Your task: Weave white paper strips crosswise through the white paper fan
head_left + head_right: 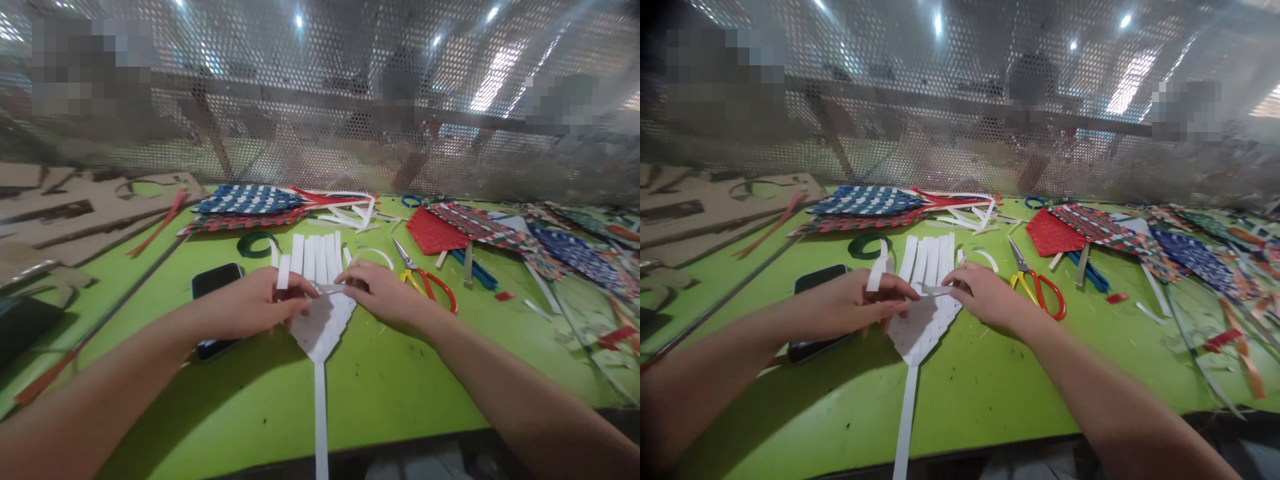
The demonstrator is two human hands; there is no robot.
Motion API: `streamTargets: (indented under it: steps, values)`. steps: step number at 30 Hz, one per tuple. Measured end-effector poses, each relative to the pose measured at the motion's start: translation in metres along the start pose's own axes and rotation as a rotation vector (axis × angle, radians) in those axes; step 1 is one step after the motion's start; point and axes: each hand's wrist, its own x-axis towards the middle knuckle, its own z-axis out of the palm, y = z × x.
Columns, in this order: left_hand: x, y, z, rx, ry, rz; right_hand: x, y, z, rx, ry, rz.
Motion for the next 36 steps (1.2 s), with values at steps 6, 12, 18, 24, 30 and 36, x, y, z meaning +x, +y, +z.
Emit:
streamTargets:
  steps: [6, 12, 18, 24, 30, 36]
  values:
    - [0.014, 0.0, 0.028, -0.156, 0.051, 0.057, 0.003, 0.003, -0.001, 0.14, -0.046, 0.088]
    - [0.024, 0.01, 0.018, -0.426, 0.196, 0.097, 0.006, 0.01, -0.005, 0.248, -0.063, 0.142]
    - [0.042, 0.023, 0.018, -0.365, 0.281, -0.116, 0.007, 0.013, -0.005, 0.228, -0.019, 0.231]
    - [0.059, 0.011, 0.037, -0.277, 0.399, -0.11, 0.007, 0.019, -0.006, 0.235, -0.012, 0.252]
    - [0.061, -0.006, 0.046, -0.038, 0.368, 0.072, 0.008, 0.026, -0.009, 0.278, -0.055, 0.178]
    - [0.061, -0.005, 0.047, -0.158, 0.282, 0.163, 0.009, 0.033, -0.008, 0.376, -0.089, 0.185]
